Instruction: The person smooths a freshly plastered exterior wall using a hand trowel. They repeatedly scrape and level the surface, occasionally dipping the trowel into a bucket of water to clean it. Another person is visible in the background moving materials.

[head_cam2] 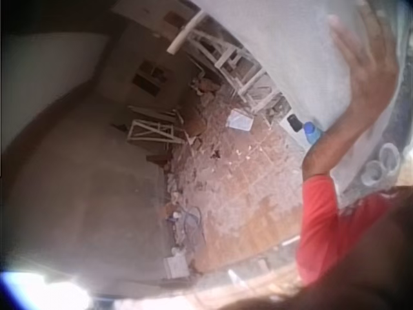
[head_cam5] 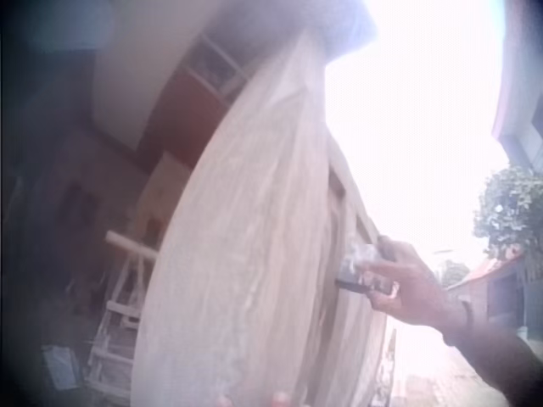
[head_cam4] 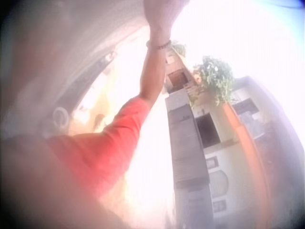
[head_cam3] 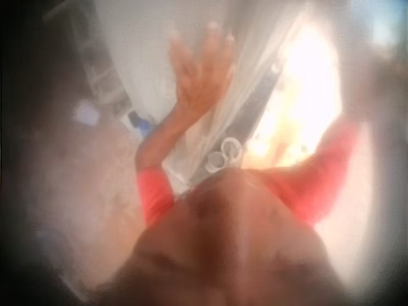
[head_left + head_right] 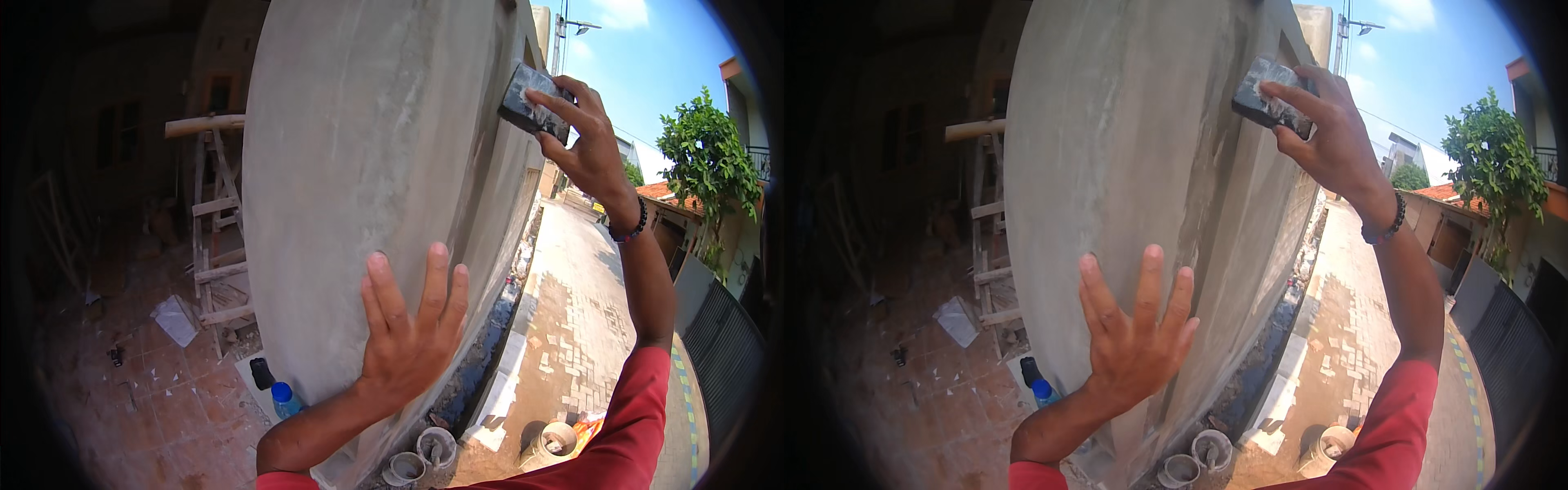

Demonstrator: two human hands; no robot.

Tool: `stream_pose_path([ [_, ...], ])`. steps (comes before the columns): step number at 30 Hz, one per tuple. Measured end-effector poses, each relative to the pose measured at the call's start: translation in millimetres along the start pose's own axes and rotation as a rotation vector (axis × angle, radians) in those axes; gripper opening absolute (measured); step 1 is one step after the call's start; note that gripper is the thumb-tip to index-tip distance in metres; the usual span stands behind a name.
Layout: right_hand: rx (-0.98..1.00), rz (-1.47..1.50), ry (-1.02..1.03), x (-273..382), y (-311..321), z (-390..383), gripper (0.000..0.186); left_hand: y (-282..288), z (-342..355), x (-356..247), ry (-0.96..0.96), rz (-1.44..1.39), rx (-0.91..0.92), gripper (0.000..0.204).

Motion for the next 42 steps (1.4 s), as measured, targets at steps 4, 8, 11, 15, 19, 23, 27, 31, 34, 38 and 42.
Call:
stream_pose_path([
  [4, -0.269, 0.403, -0.482, -81, -32, -9, 0.055, 4, -9, -1, -0.039, -0.005, 0.067, 0.068],
  [8, -0.378, 0.697, -0.542, -104, -69, 27, 0.064, 3, -4, 3, -0.034, 0.021, 0.043, 0.068],
  [11, -0.349, 0.615, -0.53, -105, -81, 43, 0.064, 0, 0, -3, -0.019, 0.01, 0.004, 0.068],
  [15, -0.36, 0.767, -0.728, -70, -109, 1, 0.06, -2, 1, -1, -0.005, 0.057, -0.003, 0.068],
  [19, -0.19, 0.773, -0.92, -75, -135, -65, 0.06, -3, 2, -2, -0.012, 0.069, -0.007, 0.067],
  [23, -0.414, 0.892, -0.849, -67, -97, -40, 0.059, -5, 0, 0, -0.013, 0.114, -0.004, 0.065],
  [27, -0.463, 0.743, -0.668, -54, -79, 6, 0.054, -3, 3, -2, 0.0, 0.083, 0.007, 0.063],
  [31, -0.42, 0.711, -0.854, -47, -134, -58, 0.055, -3, 4, 3, 0.005, 0.07, 0.005, 0.06],
  [34, -0.243, 0.927, -1.144, -49, -148, -108, 0.054, -6, 2, 1, 0.017, 0.063, 0.012, 0.059],
  [38, -0.504, 0.895, -0.896, -27, -87, -65, 0.055, -2, 2, 3, 0.035, 0.114, 0.026, 0.057],
  [42, -0.436, 0.671, -0.768, -9, -92, -44, 0.056, -2, 4, 2, 0.049, 0.086, 0.051, 0.055],
])
Point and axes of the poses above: each hand's wrist, its own z-axis towards the middle knuckle, its own y-axis out of the back of the hand, x = y × z, the point moved 9 cm from there along z, towards the middle knuckle, and after that the axes turned 9 degrees about -z, right-handed, at the moved point
